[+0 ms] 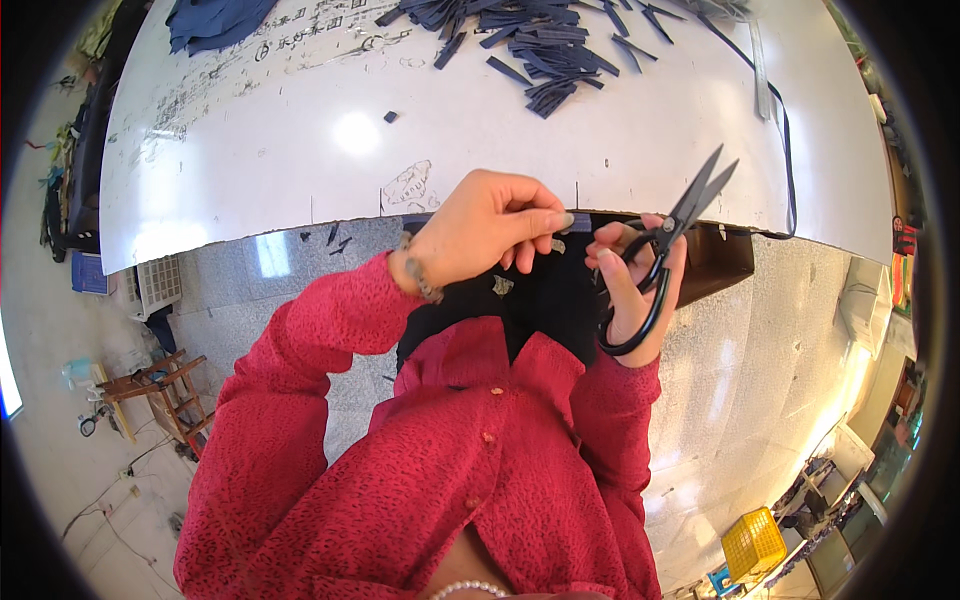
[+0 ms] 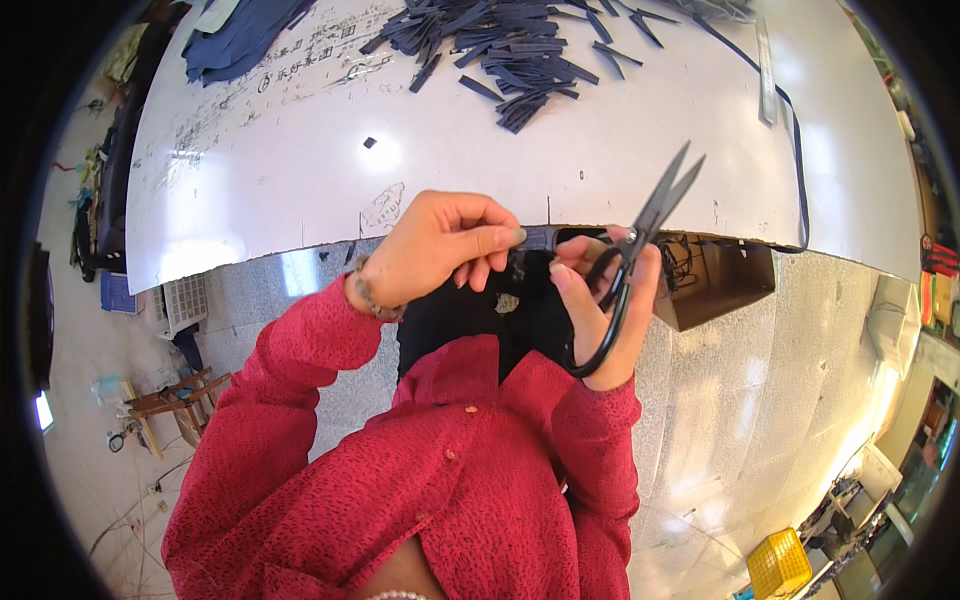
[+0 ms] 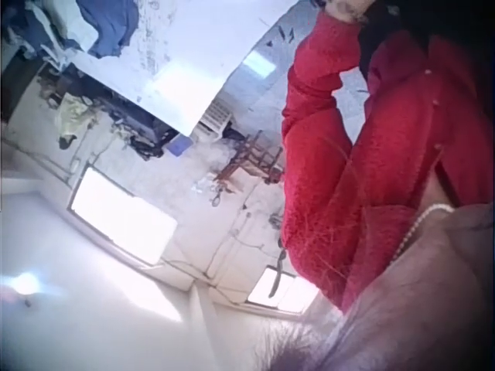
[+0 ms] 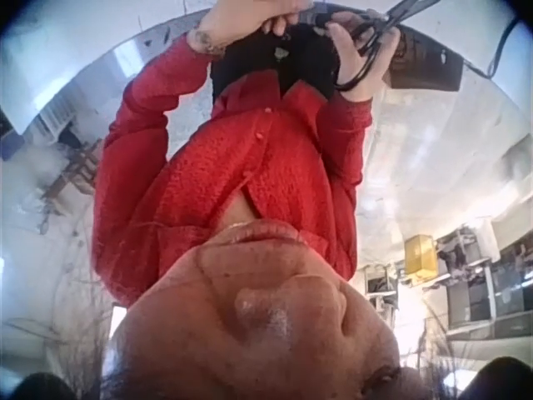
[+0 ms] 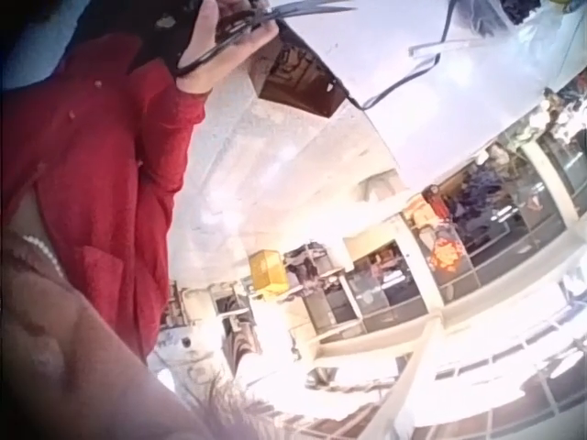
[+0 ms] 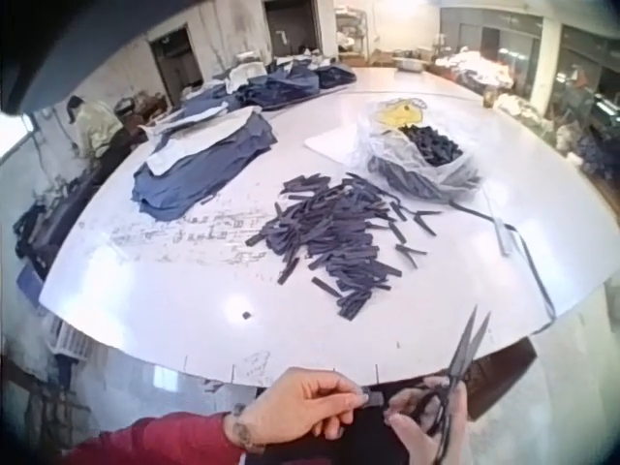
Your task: Cutting small blue fabric strips using scissors on a white workbench.
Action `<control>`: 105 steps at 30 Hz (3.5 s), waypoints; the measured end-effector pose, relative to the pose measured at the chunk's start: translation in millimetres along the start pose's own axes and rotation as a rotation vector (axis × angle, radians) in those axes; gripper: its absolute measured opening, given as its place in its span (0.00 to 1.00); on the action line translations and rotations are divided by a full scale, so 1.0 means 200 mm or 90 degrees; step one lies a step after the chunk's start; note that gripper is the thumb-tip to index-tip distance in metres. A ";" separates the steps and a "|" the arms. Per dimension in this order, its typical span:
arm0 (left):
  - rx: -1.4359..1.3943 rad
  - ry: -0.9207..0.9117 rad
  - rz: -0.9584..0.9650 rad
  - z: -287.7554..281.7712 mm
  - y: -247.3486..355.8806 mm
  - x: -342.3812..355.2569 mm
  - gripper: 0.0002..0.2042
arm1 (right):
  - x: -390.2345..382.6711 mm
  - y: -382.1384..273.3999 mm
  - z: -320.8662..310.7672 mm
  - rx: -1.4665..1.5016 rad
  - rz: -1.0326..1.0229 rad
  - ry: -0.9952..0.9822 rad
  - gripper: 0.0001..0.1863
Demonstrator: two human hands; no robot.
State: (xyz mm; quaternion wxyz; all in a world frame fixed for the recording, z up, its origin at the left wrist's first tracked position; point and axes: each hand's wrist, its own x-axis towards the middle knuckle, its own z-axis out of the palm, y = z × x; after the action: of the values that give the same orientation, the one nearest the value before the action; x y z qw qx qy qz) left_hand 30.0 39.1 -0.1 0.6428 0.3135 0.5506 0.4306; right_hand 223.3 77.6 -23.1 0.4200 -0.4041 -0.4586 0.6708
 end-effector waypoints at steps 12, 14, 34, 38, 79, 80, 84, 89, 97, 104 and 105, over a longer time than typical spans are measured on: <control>0.047 -0.032 -0.006 -0.01 -0.09 -0.10 0.08 | -0.03 0.00 0.08 -0.069 -0.005 -0.013 0.24; 0.094 -0.034 -0.003 -0.05 -0.09 -0.12 0.08 | -0.02 0.00 0.06 -0.075 -0.018 0.014 0.23; 0.510 0.062 0.355 -0.10 -0.20 -0.09 0.16 | 0.00 0.00 0.10 -0.095 -0.006 0.037 0.23; 0.399 -0.024 0.208 -0.03 -0.11 -0.15 0.25 | -0.03 -0.03 0.11 -0.147 -0.014 0.014 0.25; 0.252 0.109 0.151 -0.10 -0.18 -0.16 0.07 | -0.01 0.01 0.12 -0.194 0.007 0.040 0.25; 0.312 0.117 0.172 -0.10 -0.18 -0.15 0.07 | 0.00 0.01 0.12 -0.198 0.014 0.045 0.25; 0.514 0.156 0.268 -0.11 -0.13 -0.12 0.07 | 0.03 0.06 0.11 -0.220 0.020 0.063 0.25; 0.531 0.183 0.269 -0.14 -0.14 -0.04 0.08 | 0.07 0.09 0.11 -0.241 -0.012 0.111 0.24; 0.549 0.169 0.215 -0.15 -0.12 0.00 0.08 | -0.06 0.11 0.04 -0.232 0.017 0.091 0.22; 0.524 0.161 0.196 -0.16 -0.13 0.02 0.09 | -0.18 0.18 0.09 -0.197 0.170 -0.047 0.18; 0.532 0.164 0.184 -0.15 -0.12 0.02 0.09 | -0.19 0.18 0.09 -0.202 0.173 -0.052 0.18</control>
State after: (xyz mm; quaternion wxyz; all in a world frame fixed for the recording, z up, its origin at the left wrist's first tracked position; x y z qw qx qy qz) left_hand 5.2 30.0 -29.8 0.3209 0.5632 0.7029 0.2927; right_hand 211.9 29.5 -46.6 0.2379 -0.4961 -0.5160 0.6565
